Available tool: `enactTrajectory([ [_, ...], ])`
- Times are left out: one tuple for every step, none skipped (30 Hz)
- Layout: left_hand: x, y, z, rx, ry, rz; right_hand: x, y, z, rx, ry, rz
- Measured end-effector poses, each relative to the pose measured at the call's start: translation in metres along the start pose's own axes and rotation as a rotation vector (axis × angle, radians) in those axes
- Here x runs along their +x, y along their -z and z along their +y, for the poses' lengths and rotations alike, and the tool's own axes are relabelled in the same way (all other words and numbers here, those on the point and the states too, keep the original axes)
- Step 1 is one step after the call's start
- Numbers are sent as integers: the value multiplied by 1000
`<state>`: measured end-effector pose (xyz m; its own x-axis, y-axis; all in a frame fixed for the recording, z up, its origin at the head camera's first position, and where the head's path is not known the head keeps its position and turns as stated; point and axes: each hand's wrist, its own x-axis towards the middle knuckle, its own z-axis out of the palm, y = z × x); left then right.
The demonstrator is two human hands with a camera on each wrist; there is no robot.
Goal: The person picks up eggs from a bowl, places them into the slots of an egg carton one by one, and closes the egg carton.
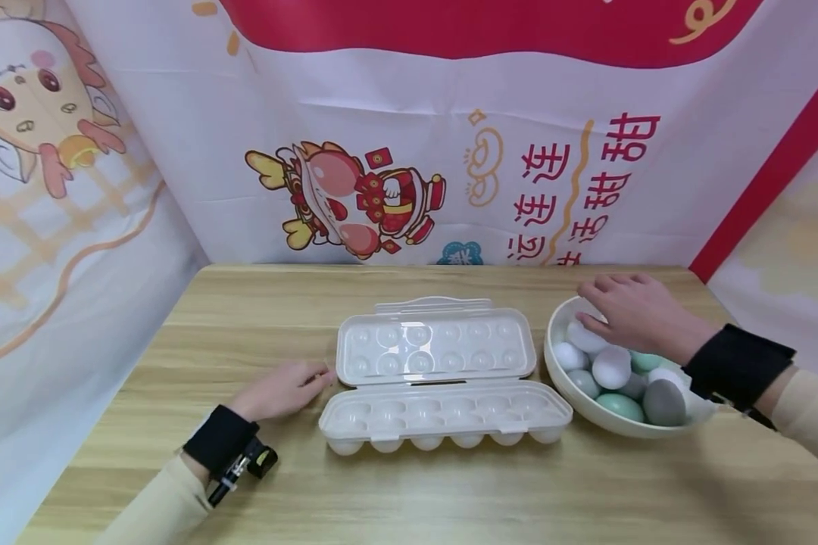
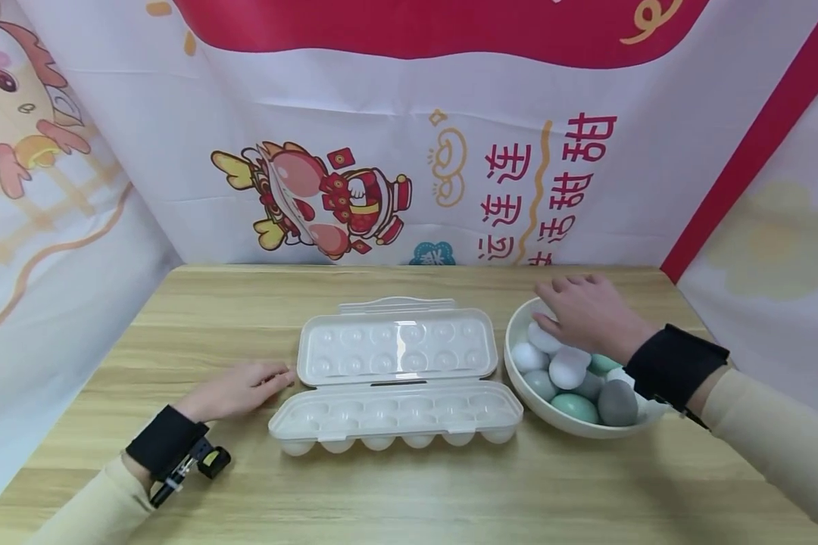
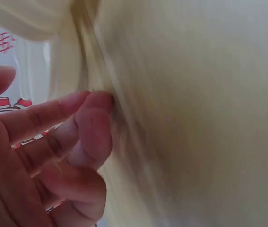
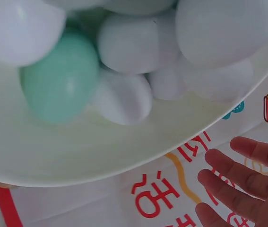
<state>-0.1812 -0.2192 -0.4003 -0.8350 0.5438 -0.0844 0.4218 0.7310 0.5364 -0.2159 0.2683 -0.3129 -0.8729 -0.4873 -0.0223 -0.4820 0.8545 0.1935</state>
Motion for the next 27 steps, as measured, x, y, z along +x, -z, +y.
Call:
enactTrajectory([
  [-2, -1, 1, -49, -2, -25, -3, -1, 0, 8, 1, -8],
  [-5, -3, 3, -88, -2, -47, -6, -2, 0, 20, -1, -22],
  [-7, -5, 4, -106, -14, -55, -8, -2, 0, 33, -4, -36],
  [-9, -7, 6, -139, -19, -68, -10, -3, -1, 45, -9, -51],
  [-11, -9, 7, -175, -17, -83, -12, -5, -1, 59, -12, -64],
  [-12, -11, 9, -214, -9, -97, -13, -6, -2, 76, -18, -77],
  [-14, -13, 11, -265, 4, -115, -14, -7, -4, 98, -23, -92],
  [-16, -15, 12, -312, 19, -129, -15, -9, -5, 121, -30, -102],
  [-17, -16, 12, -370, 29, -141, -16, -11, -6, 141, -34, -103],
  [-18, -18, 13, -442, 52, -164, -16, -13, -7, 159, -39, -102],
  [-19, -19, 13, -508, 66, -183, -16, -15, -8, 181, -44, -101],
  [-20, -20, 13, -568, 74, -201, -17, -16, -8, 200, -50, -101],
  [-21, -21, 11, -618, 69, -214, -16, -18, -9, 212, -51, -102],
  [-22, -22, 10, -664, 61, -228, -16, -19, -9, 220, -57, -102],
  [-22, -23, 8, -709, 54, -245, -16, -20, -9, 229, -61, -108],
  [-23, -24, 6, -748, 48, -259, -15, -21, -9, 239, -66, -115],
  [-23, -26, 5, -784, 46, -271, -15, -22, -10, 250, -67, -126],
  [-23, -27, 4, -810, 45, -279, -15, -22, -10, 256, -71, -135],
  [-23, -28, 2, -830, 42, -282, -14, -22, -10, 259, -70, -143],
  [-23, -30, 1, -843, 41, -281, -14, -22, -10, 263, -69, -151],
  [-23, -31, 1, -852, 41, -276, -13, -22, -10, 264, -65, -159],
  [-23, -32, 0, -860, 41, -270, -12, -22, -11, 266, -62, -166],
  [-24, -32, 0, -864, 45, -264, -12, -21, -11, 269, -56, -171],
  [-24, -32, 0, -866, 49, -257, -11, -20, -12, 271, -54, -175],
  [-24, -33, 0, -868, 55, -250, -10, -19, -13, 271, -51, -179],
  [-24, -33, 0, -870, 62, -244, -10, -18, -13, 274, -52, -184],
  [-24, -32, 0, -876, 69, -240, -9, -17, -14, 278, -52, -190],
])
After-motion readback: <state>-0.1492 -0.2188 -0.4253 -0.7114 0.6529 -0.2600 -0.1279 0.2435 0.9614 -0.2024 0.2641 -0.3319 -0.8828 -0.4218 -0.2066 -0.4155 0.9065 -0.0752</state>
